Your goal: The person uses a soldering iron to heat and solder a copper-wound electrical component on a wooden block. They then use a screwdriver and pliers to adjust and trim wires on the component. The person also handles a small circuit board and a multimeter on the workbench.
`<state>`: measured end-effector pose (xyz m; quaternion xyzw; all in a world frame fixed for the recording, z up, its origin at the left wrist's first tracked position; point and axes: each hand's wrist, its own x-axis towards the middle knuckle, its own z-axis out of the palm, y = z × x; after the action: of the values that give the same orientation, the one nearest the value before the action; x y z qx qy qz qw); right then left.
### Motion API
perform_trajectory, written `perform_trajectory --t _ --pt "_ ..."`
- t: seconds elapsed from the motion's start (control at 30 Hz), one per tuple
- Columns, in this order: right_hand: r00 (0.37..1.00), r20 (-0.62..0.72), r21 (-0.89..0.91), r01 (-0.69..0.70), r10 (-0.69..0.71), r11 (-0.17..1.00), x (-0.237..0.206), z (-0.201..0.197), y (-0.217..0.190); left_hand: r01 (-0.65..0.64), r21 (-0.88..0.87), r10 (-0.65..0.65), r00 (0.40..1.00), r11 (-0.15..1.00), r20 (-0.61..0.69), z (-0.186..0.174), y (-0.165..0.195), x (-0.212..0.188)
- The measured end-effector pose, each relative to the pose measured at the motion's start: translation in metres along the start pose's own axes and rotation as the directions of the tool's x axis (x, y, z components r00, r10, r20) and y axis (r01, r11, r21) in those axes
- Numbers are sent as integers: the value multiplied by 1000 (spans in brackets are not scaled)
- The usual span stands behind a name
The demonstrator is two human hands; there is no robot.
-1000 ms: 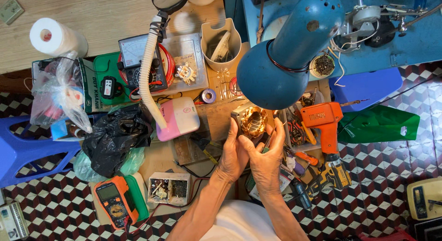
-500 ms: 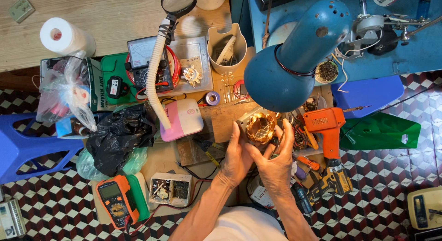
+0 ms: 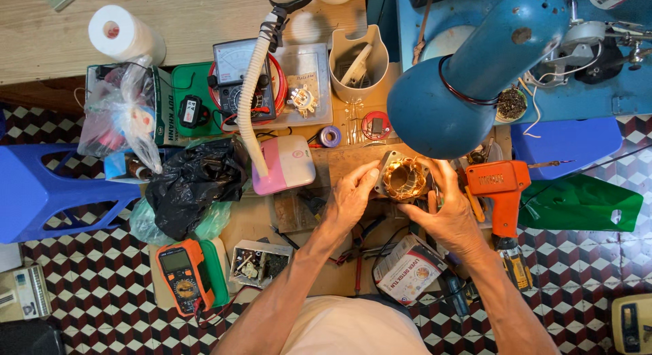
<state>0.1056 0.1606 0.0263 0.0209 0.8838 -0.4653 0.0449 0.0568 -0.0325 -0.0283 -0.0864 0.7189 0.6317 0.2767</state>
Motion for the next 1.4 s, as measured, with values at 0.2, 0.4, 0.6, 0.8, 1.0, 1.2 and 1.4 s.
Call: perform_trajectory --t 0.2,0.4,0.6,0.8,1.0,1.2,1.4 --pt "970 178 -109 -148 166 983 19 -9 5 -169 185 189 977 968 -95 -1 -15 3" --pt "968 238 -31 -73 79 997 35 -11 2 -213 184 236 965 960 -114 1 -14 0" --pt "950 272 -105 -127 152 986 43 -16 -4 -173 220 202 972 960 -121 -1 -7 -2" --pt "939 275 -193 -156 206 969 48 -17 4 -76 154 91 992 985 -91 -6 -6 2" --pt "984 94 -143 -139 153 980 18 -24 8 -104 100 110 992 990 -59 -15 -3 11" --pt "724 118 421 -656 679 626 -42 -42 -31 -155 21 156 987 988 -42 -20 -10 14" --pt "619 188 783 -563 762 265 -130 19 -77 -230 24 229 973 973 34 -23 -13 19"
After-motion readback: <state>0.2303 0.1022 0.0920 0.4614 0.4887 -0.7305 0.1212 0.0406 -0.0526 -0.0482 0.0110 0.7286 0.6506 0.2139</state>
